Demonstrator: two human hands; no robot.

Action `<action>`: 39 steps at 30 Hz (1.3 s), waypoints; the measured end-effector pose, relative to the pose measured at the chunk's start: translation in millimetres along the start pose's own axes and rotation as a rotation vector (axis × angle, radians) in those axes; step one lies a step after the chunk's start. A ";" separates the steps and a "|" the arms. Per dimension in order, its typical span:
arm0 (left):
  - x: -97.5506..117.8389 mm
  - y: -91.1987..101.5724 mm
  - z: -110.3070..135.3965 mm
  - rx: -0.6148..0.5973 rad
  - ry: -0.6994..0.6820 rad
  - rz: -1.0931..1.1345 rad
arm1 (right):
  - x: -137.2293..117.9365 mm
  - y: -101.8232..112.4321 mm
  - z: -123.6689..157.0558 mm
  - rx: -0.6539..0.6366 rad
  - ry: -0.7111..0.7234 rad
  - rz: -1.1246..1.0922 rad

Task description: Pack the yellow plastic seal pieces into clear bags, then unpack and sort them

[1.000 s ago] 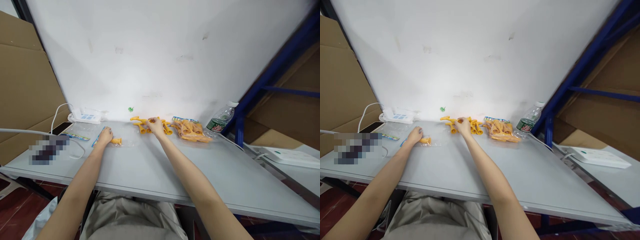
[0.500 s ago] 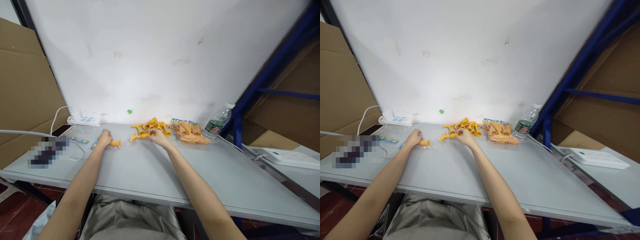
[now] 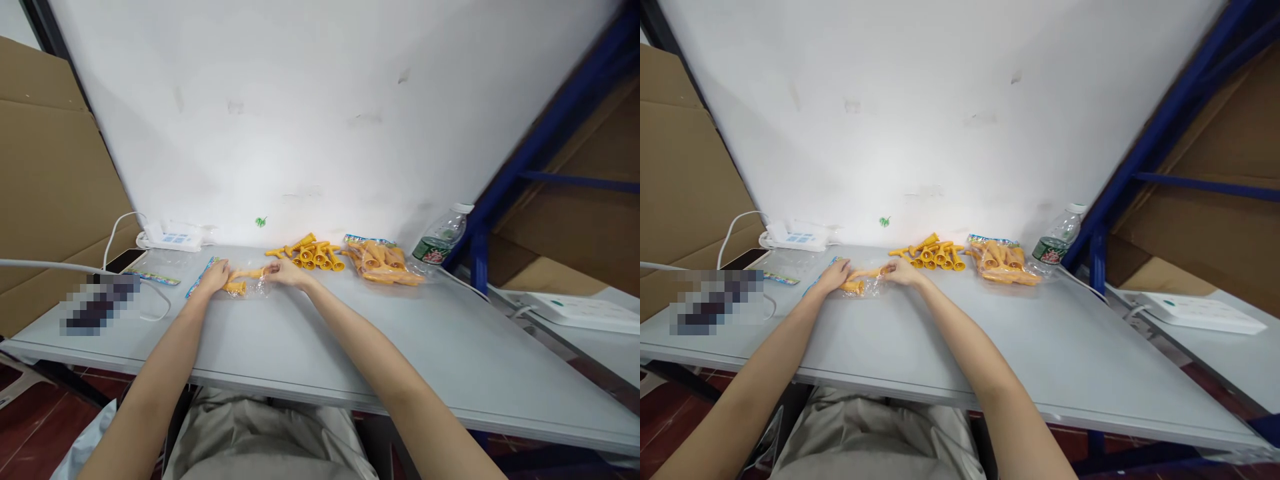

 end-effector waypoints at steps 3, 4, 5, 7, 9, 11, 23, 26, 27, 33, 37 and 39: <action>1.8 0.1 0.0 -0.014 -0.020 0.002 | -1.6 0.6 -8.9 -0.103 0.022 0.159; 2.8 0.3 0.4 -0.020 -0.032 0.007 | -1.5 0.6 -12.8 -0.114 0.033 0.250; 4.3 0.6 1.1 -0.030 -0.053 0.014 | -1.3 0.3 -17.2 -0.108 0.048 0.339; 7.6 1.2 2.9 -0.058 -0.099 0.026 | -0.5 -2.3 -26.7 -0.066 0.089 0.478; 9.8 1.8 4.7 -0.089 -0.116 0.017 | 0.7 -8.3 -36.1 -0.015 0.140 0.552; 10.6 2.2 5.8 -0.110 -0.100 -0.016 | 3.2 -16.7 -44.0 0.019 0.166 0.567; 14.1 4.2 7.0 -0.130 -0.062 -0.089 | 5.9 -7.9 -27.2 0.158 0.049 0.345; 10.7 3.8 4.7 -0.125 -0.068 -0.056 | -0.4 17.4 -10.7 0.370 -0.034 0.557; 8.9 3.2 3.5 -0.121 -0.071 -0.044 | -2.2 24.3 -5.5 0.431 -0.061 0.635; -6.3 2.0 -4.6 -0.061 -0.061 -0.015 | -1.2 30.5 7.1 0.323 -0.233 0.994; -13.4 2.9 -6.9 -0.061 -0.032 -0.046 | -0.9 23.0 6.6 0.230 -0.281 1.108; -14.1 3.0 -6.7 -0.061 -0.030 -0.053 | -2.1 24.0 6.8 0.283 -0.267 1.068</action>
Point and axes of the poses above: each hand's wrist, its own z-axis away from the middle knuckle, its own y-axis out of the back of the hand, x = y × z, the point moved 4 cm from there along -z, towards the middle knuckle, and after that the axes turned 6 degrees about -x, right-handed, at the moved point
